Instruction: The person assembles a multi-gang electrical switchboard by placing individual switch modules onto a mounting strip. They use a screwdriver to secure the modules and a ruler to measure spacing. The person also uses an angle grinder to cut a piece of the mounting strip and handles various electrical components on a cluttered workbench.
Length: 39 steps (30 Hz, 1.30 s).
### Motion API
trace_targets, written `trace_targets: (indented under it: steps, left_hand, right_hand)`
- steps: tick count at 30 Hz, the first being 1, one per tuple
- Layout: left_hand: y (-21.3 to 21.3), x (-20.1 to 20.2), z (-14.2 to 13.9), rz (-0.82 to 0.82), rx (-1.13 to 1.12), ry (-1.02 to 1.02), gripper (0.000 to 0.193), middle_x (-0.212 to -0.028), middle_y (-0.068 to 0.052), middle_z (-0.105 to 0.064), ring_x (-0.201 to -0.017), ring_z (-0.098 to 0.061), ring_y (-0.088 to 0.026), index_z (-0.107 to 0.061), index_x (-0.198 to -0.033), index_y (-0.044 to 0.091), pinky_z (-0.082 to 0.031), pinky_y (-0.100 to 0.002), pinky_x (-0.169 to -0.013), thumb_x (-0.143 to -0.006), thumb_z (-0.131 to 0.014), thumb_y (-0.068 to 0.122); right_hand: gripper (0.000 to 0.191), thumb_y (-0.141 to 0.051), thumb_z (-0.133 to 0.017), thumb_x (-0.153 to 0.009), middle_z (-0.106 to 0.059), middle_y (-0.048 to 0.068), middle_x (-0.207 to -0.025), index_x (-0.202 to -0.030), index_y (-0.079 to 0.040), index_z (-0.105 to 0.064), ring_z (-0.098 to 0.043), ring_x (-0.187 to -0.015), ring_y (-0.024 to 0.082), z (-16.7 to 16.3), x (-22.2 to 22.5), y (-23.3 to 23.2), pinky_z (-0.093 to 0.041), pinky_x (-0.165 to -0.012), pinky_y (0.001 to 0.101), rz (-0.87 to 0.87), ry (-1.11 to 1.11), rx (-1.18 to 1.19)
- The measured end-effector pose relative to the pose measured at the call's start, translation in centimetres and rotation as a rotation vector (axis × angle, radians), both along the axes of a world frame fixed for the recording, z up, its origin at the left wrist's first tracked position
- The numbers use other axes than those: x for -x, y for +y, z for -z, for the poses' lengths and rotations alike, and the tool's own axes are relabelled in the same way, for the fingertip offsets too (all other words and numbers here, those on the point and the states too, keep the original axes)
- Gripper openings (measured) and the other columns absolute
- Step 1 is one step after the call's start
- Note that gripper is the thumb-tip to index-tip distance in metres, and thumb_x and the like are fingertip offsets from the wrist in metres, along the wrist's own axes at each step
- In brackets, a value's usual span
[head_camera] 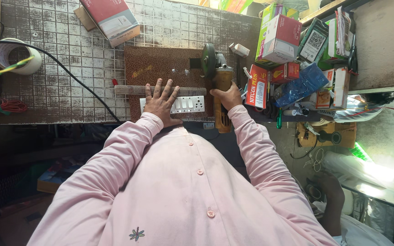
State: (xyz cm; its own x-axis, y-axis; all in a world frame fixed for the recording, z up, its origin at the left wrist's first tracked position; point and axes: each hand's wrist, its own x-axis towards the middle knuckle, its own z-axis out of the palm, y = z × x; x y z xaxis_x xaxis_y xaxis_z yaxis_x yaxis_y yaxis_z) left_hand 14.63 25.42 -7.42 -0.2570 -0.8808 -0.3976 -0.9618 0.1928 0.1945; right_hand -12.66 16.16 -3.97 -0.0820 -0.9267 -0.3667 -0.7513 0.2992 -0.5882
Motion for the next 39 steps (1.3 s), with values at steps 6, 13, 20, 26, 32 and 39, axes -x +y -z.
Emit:
trace_targets:
  steps: [6,13,20,26,32,39]
  left_hand:
    - [0.0,0.0,0.1,-0.004,0.001,0.003,0.136,-0.172,-0.009,-0.001,-0.156,0.009,-0.037,-0.008,-0.164,0.030,0.009,-0.066,-0.120,-0.059,-0.067,0.092]
    - [0.0,0.1,0.1,-0.003,-0.001,0.000,0.135,-0.172,-0.009,-0.001,-0.156,0.008,-0.038,-0.008,-0.164,0.030,0.009,-0.067,-0.120,-0.059,-0.066,0.092]
    - [-0.1,0.2,0.0,-0.008,-0.010,-0.007,0.135,-0.172,-0.008,0.000,-0.156,0.008,-0.038,-0.008,-0.164,0.031,0.009,-0.066,-0.120,-0.058,-0.067,0.092]
    - [0.0,0.2,-0.2,-0.018,-0.006,0.004,0.135,-0.172,-0.008,-0.001,-0.156,0.008,-0.037,-0.009,-0.164,0.031,0.008,-0.066,-0.120,-0.058,-0.068,0.091]
    - [0.0,0.1,-0.3,-0.022,-0.002,0.023,0.136,-0.172,-0.008,-0.002,-0.156,0.008,-0.037,-0.009,-0.165,0.030,0.008,-0.066,-0.120,-0.058,-0.070,0.090]
    - [0.1,0.1,-0.2,-0.026,0.004,0.033,0.136,-0.172,-0.008,-0.001,-0.156,0.008,-0.036,-0.009,-0.165,0.029,0.009,-0.066,-0.120,-0.059,-0.071,0.089]
  right_hand:
    - [0.073,-0.043,-0.086,-0.065,-0.075,0.014,-0.111,-0.121,-0.002,-0.063,-0.074,-0.100,0.027,0.2,0.1,0.0,-0.056,-0.092,0.0357,-0.001,-0.012,0.007]
    - [0.072,-0.043,-0.086,-0.066,-0.074,0.014,-0.112,-0.122,-0.003,-0.063,-0.073,-0.100,0.027,0.4,0.2,-0.1,-0.055,-0.093,0.0368,-0.007,0.033,0.013]
    - [0.065,-0.039,-0.085,-0.067,-0.076,0.012,-0.109,-0.119,-0.004,-0.066,-0.075,-0.097,0.025,0.1,-0.2,-0.2,-0.057,-0.090,0.0354,-0.023,-0.047,0.012]
    - [0.068,-0.036,-0.087,-0.066,-0.075,0.014,-0.110,-0.119,-0.002,-0.064,-0.074,-0.098,0.027,0.0,-0.4,-0.6,-0.057,-0.090,0.0361,-0.008,0.004,0.036]
    - [0.071,-0.037,-0.088,-0.065,-0.074,0.015,-0.111,-0.121,-0.001,-0.063,-0.074,-0.099,0.027,0.2,-0.4,-0.9,-0.056,-0.090,0.0362,-0.004,0.026,0.021]
    - [0.075,-0.037,-0.089,-0.064,-0.074,0.017,-0.112,-0.122,0.001,-0.062,-0.073,-0.100,0.028,0.3,-0.5,-1.3,-0.056,-0.091,0.0363,-0.008,0.042,0.036]
